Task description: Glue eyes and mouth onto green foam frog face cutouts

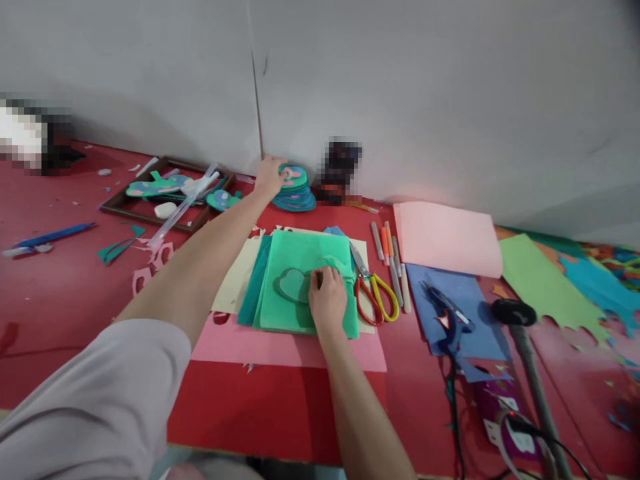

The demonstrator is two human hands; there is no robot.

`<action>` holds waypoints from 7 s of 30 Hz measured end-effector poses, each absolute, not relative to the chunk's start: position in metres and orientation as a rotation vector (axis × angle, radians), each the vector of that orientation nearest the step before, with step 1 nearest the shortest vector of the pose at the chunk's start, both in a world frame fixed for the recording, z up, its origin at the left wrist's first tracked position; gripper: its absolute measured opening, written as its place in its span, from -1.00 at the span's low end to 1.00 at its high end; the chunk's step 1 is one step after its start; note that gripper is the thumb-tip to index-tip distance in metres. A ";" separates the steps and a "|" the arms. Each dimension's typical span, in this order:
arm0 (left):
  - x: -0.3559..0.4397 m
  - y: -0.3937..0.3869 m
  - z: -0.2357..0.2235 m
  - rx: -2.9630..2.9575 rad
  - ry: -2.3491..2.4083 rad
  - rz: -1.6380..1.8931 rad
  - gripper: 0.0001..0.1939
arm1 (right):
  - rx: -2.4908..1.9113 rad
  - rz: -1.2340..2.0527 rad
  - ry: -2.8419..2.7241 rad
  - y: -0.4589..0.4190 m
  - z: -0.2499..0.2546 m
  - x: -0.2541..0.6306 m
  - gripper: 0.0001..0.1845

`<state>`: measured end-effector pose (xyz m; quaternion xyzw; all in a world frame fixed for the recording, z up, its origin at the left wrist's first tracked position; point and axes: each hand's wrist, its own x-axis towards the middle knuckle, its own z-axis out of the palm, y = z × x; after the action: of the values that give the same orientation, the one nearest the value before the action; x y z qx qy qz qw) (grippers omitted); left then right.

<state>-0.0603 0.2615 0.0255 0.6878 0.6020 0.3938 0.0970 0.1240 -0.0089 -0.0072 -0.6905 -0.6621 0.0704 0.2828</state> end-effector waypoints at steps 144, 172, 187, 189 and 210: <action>-0.036 0.067 -0.014 2.120 1.472 1.039 -0.97 | -1.905 0.342 -1.592 -0.005 -0.001 0.125 -0.83; -0.031 0.063 -0.014 2.296 1.265 0.893 -0.79 | -1.809 0.466 -1.407 -0.006 -0.002 0.129 -0.73; -0.030 0.062 -0.011 2.282 1.273 0.908 -0.92 | -1.574 0.708 -0.925 0.003 0.003 0.135 -0.77; -0.031 0.064 -0.013 2.229 1.249 1.009 -0.93 | -1.588 0.717 -0.892 0.004 0.002 0.137 -0.78; -0.023 0.039 0.007 2.235 1.224 0.976 -0.88 | -1.653 0.690 -1.341 -0.013 0.011 0.141 -0.58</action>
<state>-0.0228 0.0391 0.0070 0.8018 0.4390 0.3500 0.2048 0.1405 -0.0126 0.0105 -0.6645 -0.5390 0.2774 0.4370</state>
